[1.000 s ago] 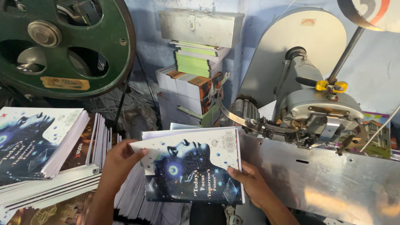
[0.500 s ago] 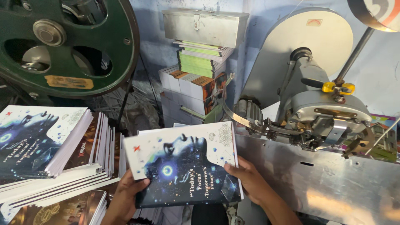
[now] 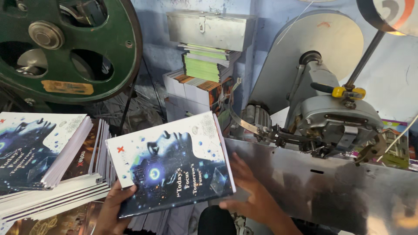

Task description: The person repeatedly picks up a book, places it into a binding machine, and removes it after the machine processes it. The person stacks the processed books on the right side of the workspace.

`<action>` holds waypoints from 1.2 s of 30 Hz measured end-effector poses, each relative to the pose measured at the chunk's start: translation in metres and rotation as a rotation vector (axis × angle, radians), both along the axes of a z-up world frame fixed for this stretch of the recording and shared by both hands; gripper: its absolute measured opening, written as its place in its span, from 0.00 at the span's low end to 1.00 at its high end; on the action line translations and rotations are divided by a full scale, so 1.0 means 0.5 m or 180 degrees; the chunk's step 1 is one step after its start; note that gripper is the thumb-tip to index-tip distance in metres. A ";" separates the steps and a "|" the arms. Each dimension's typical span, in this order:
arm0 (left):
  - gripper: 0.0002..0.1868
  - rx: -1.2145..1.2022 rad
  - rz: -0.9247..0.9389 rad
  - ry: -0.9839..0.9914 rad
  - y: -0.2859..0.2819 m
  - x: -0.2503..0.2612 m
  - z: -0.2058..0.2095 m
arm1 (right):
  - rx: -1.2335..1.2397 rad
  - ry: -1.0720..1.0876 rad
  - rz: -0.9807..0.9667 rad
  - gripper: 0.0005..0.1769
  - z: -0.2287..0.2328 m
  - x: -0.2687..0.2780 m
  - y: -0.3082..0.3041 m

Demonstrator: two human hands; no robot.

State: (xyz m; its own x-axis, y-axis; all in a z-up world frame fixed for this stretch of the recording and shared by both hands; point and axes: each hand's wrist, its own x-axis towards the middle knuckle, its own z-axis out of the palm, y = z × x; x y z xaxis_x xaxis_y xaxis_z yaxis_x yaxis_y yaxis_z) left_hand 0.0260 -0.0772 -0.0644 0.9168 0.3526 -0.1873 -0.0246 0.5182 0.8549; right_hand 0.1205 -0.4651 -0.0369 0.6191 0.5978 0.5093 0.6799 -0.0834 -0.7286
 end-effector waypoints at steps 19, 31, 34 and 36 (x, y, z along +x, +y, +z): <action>0.33 0.0370 -0.0370 -0.0528 0.114 0.013 0.155 | 0.0536 0.0913 0.0763 0.14 0.110 -0.008 0.060; 0.21 0.0858 -0.0359 -0.0492 0.070 0.129 0.142 | 0.0605 0.1371 0.0230 0.18 0.045 0.097 0.058; 0.15 0.0787 -0.0197 -0.0412 0.054 0.178 0.109 | 0.0608 0.1382 0.0045 0.18 0.019 0.124 0.049; 0.13 0.0895 -0.0128 -0.0430 0.044 0.209 0.089 | 0.0652 0.1520 -0.0131 0.18 0.000 0.141 0.049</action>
State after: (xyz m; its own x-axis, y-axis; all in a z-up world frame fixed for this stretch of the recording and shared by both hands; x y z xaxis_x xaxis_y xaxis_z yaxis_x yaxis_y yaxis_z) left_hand 0.1307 -0.0554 -0.0198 0.9410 0.3363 0.0368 -0.1320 0.2649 0.9552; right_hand 0.1911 -0.4406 -0.0369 0.8319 0.4858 0.2682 0.2669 0.0736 -0.9609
